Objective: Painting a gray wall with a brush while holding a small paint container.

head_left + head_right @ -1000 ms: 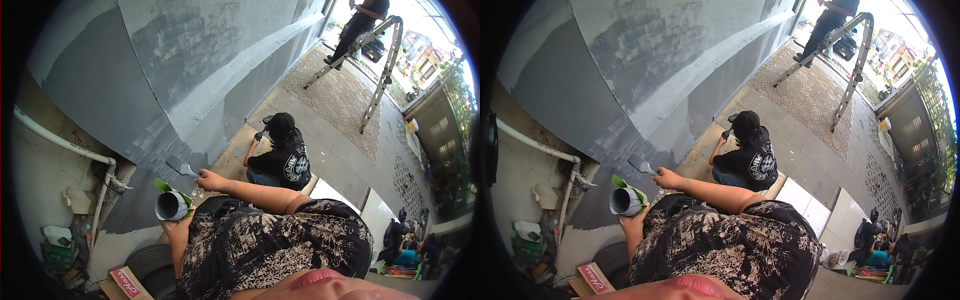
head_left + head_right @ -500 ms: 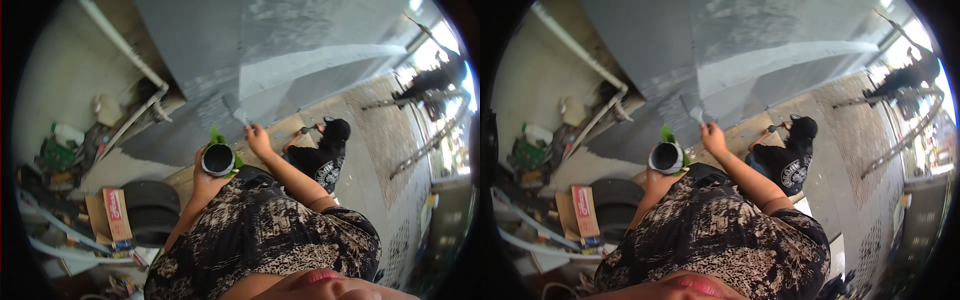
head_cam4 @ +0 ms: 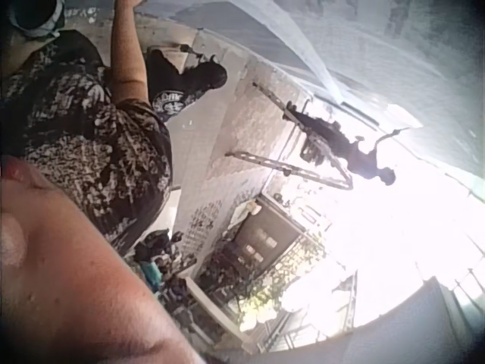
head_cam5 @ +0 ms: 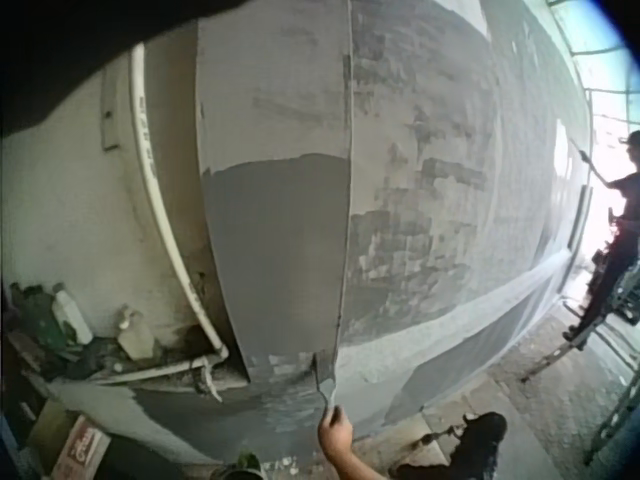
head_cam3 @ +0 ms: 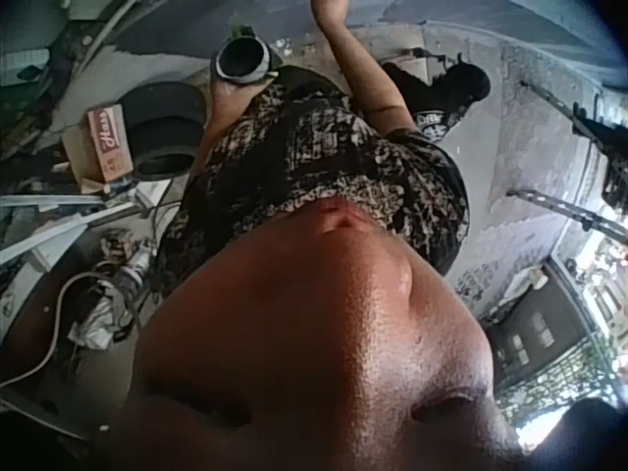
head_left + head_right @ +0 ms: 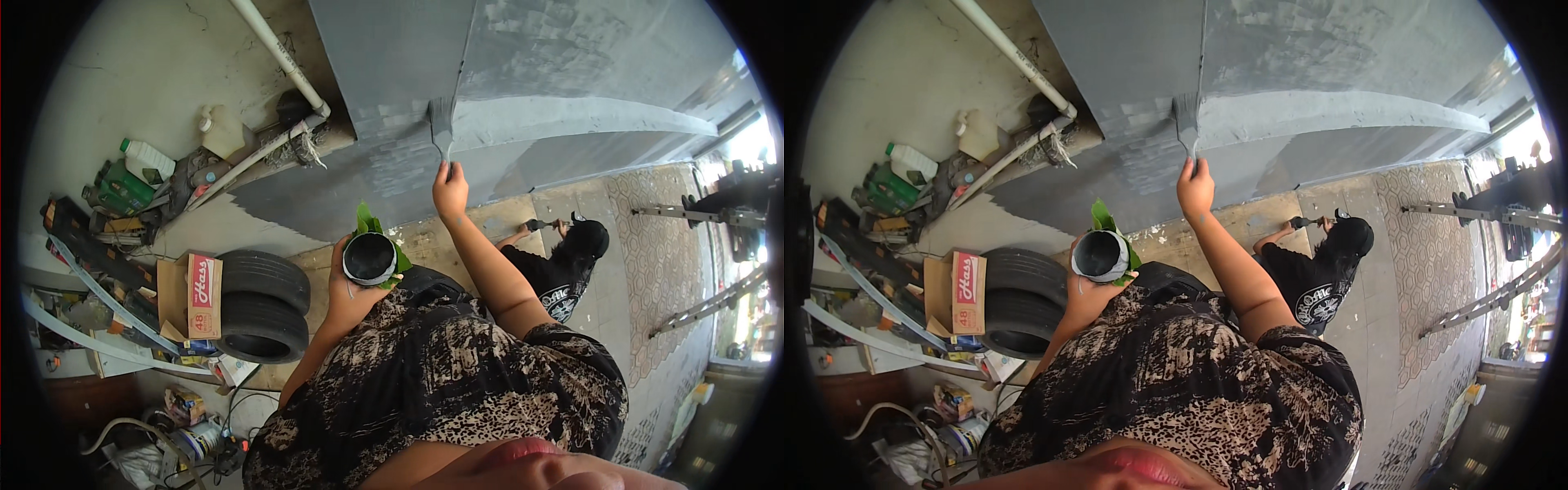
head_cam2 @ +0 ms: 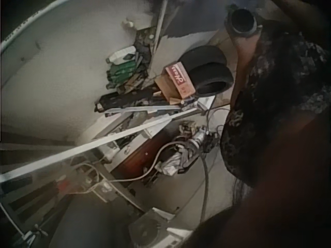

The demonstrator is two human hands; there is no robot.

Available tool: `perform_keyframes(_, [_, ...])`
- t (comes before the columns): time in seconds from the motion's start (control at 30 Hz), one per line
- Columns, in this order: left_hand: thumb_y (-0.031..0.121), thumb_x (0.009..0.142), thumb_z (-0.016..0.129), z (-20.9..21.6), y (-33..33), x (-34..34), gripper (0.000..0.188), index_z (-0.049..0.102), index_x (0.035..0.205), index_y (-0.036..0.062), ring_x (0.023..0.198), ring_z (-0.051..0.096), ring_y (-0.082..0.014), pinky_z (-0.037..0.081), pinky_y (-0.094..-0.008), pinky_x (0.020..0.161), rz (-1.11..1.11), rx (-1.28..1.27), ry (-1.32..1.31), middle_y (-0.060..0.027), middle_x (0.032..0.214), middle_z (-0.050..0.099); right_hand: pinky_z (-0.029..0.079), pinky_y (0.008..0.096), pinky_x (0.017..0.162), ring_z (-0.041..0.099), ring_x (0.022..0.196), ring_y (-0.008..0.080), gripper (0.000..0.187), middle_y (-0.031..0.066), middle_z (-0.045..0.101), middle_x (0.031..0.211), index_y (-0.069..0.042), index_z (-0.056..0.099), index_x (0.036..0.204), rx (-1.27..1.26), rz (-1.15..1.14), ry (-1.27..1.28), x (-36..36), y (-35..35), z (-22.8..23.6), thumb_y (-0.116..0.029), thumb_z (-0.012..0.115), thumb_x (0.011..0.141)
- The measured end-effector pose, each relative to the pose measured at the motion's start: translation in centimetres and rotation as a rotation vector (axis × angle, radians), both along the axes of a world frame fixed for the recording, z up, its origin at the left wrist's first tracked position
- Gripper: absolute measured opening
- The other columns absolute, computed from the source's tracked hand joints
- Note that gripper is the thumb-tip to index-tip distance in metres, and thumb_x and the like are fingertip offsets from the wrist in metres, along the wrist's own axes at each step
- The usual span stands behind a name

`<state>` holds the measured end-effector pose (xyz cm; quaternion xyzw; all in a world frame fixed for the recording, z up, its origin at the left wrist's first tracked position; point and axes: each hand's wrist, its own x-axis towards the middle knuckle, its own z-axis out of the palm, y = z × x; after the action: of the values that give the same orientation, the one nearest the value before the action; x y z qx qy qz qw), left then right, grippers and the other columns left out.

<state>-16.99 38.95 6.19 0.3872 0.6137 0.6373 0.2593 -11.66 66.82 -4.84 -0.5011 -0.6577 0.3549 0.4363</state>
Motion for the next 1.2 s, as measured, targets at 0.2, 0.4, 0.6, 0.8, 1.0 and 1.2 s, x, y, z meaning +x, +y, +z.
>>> perform_keyframes(0.2, [-0.005, 0.068, 0.09, -0.3, -0.8, -0.1, 0.093, 0.034, 0.142, 0.0044, 0.115, 0.065, -0.0202, 0.057, -0.0349, 0.096, 0.049, 0.008, 0.047, -0.0105, 0.127, 0.06, 0.049, 0.0467, 0.061, 0.066, 0.065, 0.0397, 0.032, 0.0211, 0.066, 0.073, -0.001, 0.062, 0.101, -0.091, -0.072, -0.044, 2.2, -4.4, 0.4, -0.033, 0.058, 0.103])
perform_keyframes(0.4, [-0.003, 0.068, 0.091, -1.8, -2.0, -0.4, 0.096, 0.033, 0.143, 0.0063, 0.116, 0.064, -0.0205, 0.056, -0.0351, 0.099, 0.027, 0.018, -0.087, -0.0111, 0.128, 0.06, 0.049, 0.045, 0.059, 0.062, 0.06, 0.0371, 0.031, 0.0185, 0.064, 0.068, -0.001, 0.062, 0.101, 0.041, 0.024, 0.083, -0.5, -2.3, 3.7, -0.032, 0.059, 0.102])
perform_keyframes(0.6, [-0.001, 0.068, 0.092, -1.1, -3.2, 0.2, 0.1, 0.03, 0.146, 0.0067, 0.119, 0.063, -0.021, 0.055, -0.0363, 0.101, 0.014, 0.003, -0.013, -0.0124, 0.13, 0.059, 0.051, 0.0456, 0.063, 0.069, 0.07, 0.0392, 0.028, 0.0212, 0.067, 0.072, -0.001, 0.064, 0.1, -0.01, 0.044, -0.199, 1.5, -2.3, -3.9, -0.029, 0.059, 0.101])
perform_keyframes(0.8, [0.004, 0.066, 0.094, -1.6, -5.0, 0.3, 0.103, 0.029, 0.146, 0.0054, 0.12, 0.062, -0.0213, 0.054, -0.0364, 0.1, 0.057, -0.012, 0.008, -0.0131, 0.131, 0.059, 0.049, 0.0426, 0.06, 0.064, 0.062, 0.0342, 0.028, 0.0191, 0.063, 0.068, -0.001, 0.061, 0.103, -0.032, 0.003, -0.063, 3.3, -7.2, -0.6, -0.029, 0.059, 0.103])
perform_keyframes(1.0, [0.005, 0.066, 0.095, -1.0, -5.1, -0.3, 0.103, 0.029, 0.146, 0.0054, 0.122, 0.062, -0.0223, 0.054, -0.037, 0.102, 0.028, 0.014, -0.039, -0.0135, 0.133, 0.057, 0.047, 0.0437, 0.061, 0.059, 0.06, 0.0323, 0.034, 0.0183, 0.062, 0.069, 0.002, 0.061, 0.101, -0.023, 0.017, -0.039, 0.2, -3.5, 0.5, -0.032, 0.056, 0.104])
perform_keyframes(1.2, [0.005, 0.066, 0.095, -2.3, -5.6, -0.9, 0.105, 0.028, 0.148, 0.0052, 0.124, 0.061, -0.0235, 0.054, -0.0375, 0.103, 0.011, 0.0, -0.01, -0.0147, 0.134, 0.056, 0.047, 0.0457, 0.06, 0.06, 0.059, 0.0357, 0.033, 0.0203, 0.063, 0.069, 0.001, 0.061, 0.1, 0.174, -0.162, -0.197, 2.1, -5.0, -6.9, -0.032, 0.057, 0.103])
